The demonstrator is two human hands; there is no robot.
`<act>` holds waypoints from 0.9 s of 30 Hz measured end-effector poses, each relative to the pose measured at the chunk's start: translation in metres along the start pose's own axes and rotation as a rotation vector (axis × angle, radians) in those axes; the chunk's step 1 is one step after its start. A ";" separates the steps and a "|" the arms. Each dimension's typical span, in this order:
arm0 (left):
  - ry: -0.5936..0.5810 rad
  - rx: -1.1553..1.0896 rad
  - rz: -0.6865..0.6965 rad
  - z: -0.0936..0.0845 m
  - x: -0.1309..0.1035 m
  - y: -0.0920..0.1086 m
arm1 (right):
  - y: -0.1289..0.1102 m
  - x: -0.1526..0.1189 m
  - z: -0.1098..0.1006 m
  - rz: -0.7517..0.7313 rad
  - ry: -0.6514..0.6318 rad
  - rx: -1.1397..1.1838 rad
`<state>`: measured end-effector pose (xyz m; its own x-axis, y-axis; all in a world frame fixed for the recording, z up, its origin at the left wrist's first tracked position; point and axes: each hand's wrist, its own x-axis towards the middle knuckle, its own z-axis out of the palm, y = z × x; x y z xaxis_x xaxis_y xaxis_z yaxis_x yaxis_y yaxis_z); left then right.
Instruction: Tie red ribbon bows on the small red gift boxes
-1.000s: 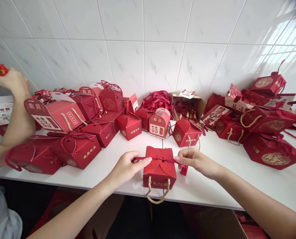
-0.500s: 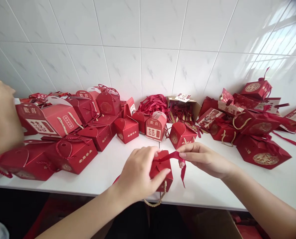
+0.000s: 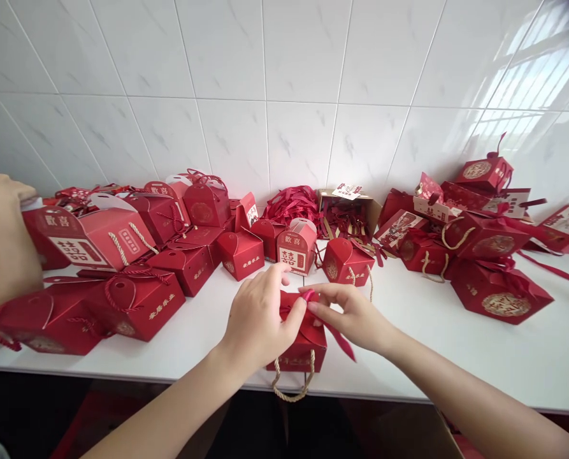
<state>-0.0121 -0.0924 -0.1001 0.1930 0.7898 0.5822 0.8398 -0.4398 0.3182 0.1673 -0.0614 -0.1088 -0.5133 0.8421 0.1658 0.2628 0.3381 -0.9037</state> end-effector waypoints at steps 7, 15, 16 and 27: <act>-0.143 -0.235 -0.163 -0.015 -0.011 -0.013 | 0.013 0.004 0.022 -0.171 0.152 -0.020; -0.375 -0.480 -0.476 0.002 -0.016 -0.044 | 0.017 0.004 0.016 -0.149 -0.102 0.281; -0.377 -0.505 -0.484 0.004 -0.016 -0.044 | 0.017 0.004 0.016 -0.134 -0.119 0.316; -0.567 -0.880 -0.571 -0.032 -0.003 -0.037 | 0.000 0.008 0.029 -0.004 0.163 -0.076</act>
<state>-0.0605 -0.0920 -0.0897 0.2866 0.9456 -0.1537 0.2838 0.0694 0.9564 0.1396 -0.0670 -0.1187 -0.3771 0.8955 0.2363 0.3257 0.3670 -0.8713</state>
